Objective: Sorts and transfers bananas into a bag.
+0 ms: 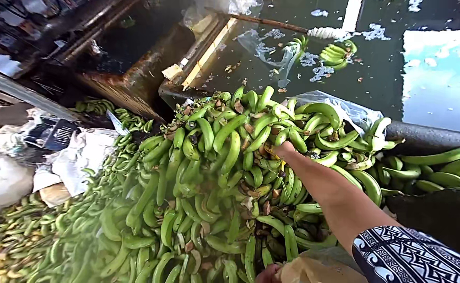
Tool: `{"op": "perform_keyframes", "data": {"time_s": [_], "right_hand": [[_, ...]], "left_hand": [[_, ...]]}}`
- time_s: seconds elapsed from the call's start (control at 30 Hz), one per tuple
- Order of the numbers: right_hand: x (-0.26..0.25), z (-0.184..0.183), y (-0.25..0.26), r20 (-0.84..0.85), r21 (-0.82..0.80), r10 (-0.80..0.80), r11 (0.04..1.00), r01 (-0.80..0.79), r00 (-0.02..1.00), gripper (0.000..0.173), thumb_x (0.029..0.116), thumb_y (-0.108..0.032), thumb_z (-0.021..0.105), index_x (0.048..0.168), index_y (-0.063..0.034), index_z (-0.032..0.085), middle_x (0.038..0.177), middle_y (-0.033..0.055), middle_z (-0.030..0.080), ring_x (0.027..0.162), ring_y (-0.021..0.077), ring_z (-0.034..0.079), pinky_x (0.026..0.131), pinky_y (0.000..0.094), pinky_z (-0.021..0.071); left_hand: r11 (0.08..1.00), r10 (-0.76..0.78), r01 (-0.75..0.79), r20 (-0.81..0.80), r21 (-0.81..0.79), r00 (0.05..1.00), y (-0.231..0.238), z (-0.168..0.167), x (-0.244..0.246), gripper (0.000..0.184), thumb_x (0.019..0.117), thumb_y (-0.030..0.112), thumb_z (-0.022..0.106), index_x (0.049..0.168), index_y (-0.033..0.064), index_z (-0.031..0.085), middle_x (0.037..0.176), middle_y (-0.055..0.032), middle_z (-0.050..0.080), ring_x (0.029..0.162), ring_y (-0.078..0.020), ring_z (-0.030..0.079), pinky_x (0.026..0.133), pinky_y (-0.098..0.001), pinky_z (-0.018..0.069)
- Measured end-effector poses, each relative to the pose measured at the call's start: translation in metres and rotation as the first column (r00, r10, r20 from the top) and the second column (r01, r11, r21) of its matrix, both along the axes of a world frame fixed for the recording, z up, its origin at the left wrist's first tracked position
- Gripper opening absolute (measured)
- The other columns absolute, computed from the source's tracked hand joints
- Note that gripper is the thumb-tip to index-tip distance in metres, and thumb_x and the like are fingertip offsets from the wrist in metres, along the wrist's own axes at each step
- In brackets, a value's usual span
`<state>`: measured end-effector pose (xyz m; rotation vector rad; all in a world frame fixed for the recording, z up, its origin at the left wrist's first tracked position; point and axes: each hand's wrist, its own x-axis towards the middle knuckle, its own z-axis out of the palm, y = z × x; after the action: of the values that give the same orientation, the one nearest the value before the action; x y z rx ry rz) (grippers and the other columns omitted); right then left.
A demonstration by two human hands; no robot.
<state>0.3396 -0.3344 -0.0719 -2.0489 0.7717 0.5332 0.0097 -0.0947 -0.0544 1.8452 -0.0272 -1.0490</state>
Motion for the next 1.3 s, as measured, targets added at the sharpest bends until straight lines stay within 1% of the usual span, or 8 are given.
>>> {"op": "perform_keyframes", "data": {"time_s": [0.3,0.4,0.57,0.73,0.8,0.93,1.13,1.3], "right_hand": [[-0.065,-0.018,-0.063,-0.028,-0.165,0.24,0.956,-0.242,0.97,0.065,0.08,-0.016,0.084,0.137,0.0037,0.059,0.147,0.0328,0.046,0.134,0.05,0.048,0.105,0.0674,0.0438],[-0.07,-0.038,-0.071,0.072,0.08,0.122,0.989,-0.128,0.99,0.06,0.0813,-0.001,0.08,0.136,0.0041,0.056,0.127,0.0321,0.062,0.115,0.0462,0.062,0.096,0.0652,0.0506],[-0.089,0.043,-0.056,0.161,0.523,-0.162,0.851,0.055,0.974,0.038,0.0977,0.004,0.055,0.135,-0.001,0.049,0.094,0.0096,0.061,0.07,0.0146,0.06,0.064,0.0302,0.0538],[-0.092,0.145,0.03,0.525,0.176,0.198,0.926,-0.334,0.828,0.046,0.0862,0.001,0.073,0.129,0.0067,0.055,0.111,0.0221,0.067,0.098,0.0293,0.069,0.087,0.0501,0.0577],[-0.116,0.187,0.095,0.629,0.018,0.483,0.774,-0.633,0.609,0.049,0.0844,-0.007,0.079,0.127,0.0054,0.059,0.118,0.022,0.066,0.107,0.0337,0.067,0.091,0.0547,0.0563],[-0.146,0.199,0.174,0.733,-0.086,0.68,0.113,-0.99,0.014,0.082,0.0894,-0.021,0.082,0.159,-0.0071,0.04,0.161,0.0216,0.04,0.149,0.0367,0.039,0.119,0.054,0.0355],[-0.036,0.06,0.065,0.271,-0.186,0.501,0.865,-0.466,0.822,0.052,0.0997,-0.025,0.066,0.142,0.0034,0.056,0.14,0.0327,0.055,0.13,0.0492,0.055,0.106,0.0672,0.0453],[-0.024,-0.005,0.005,0.013,-0.071,0.04,0.997,-0.039,0.999,0.062,0.1002,-0.026,0.066,0.148,0.0079,0.044,0.143,0.0362,0.051,0.135,0.0499,0.05,0.108,0.0669,0.0413]], "left_hand": [[0.998,-0.058,0.061,-0.101,0.019,0.993,-0.008,0.003,0.013,0.066,0.0879,0.028,0.081,0.137,-0.0082,0.055,0.119,-0.0279,0.069,0.112,-0.0368,0.068,0.103,-0.0529,0.0514],[0.999,-0.033,0.032,-0.079,-0.012,0.996,-0.004,-0.001,0.01,0.068,0.0847,0.031,0.083,0.135,-0.0072,0.058,0.117,-0.0257,0.069,0.109,-0.0335,0.068,0.1,-0.0507,0.0527],[0.997,-0.073,0.073,-0.1,-0.003,0.992,-0.006,0.001,0.013,0.073,0.0851,0.037,0.082,0.138,-0.0054,0.056,0.124,-0.0267,0.066,0.116,-0.0353,0.066,0.104,-0.0513,0.0503],[0.988,-0.15,0.147,-0.085,-0.042,0.985,-0.013,-0.002,0.018,0.063,0.0888,0.031,0.079,0.135,-0.0052,0.057,0.122,-0.0258,0.067,0.114,-0.0339,0.066,0.103,-0.051,0.0504],[0.985,-0.166,0.162,-0.058,-0.057,0.985,-0.016,-0.005,0.02,0.062,0.0887,0.03,0.079,0.134,-0.006,0.057,0.121,-0.0257,0.067,0.113,-0.0336,0.066,0.103,-0.0505,0.0509],[0.992,-0.127,0.125,-0.088,-0.028,0.988,-0.012,-0.002,0.017,0.061,0.0899,0.029,0.079,0.136,-0.0057,0.056,0.123,-0.0266,0.067,0.115,-0.0347,0.066,0.104,-0.0516,0.0498],[0.999,-0.048,0.048,-0.087,-0.001,0.995,0.007,-0.004,0.002,0.062,0.0886,0.031,0.08,0.135,-0.0034,0.058,0.121,-0.0231,0.068,0.114,-0.0314,0.066,0.103,-0.0496,0.0509],[0.999,-0.037,0.036,-0.069,-0.016,0.997,0.007,0.0,-0.001,0.066,0.0857,0.032,0.082,0.134,-0.0057,0.058,0.123,-0.0259,0.067,0.115,-0.0341,0.065,0.103,-0.0507,0.05]]}}
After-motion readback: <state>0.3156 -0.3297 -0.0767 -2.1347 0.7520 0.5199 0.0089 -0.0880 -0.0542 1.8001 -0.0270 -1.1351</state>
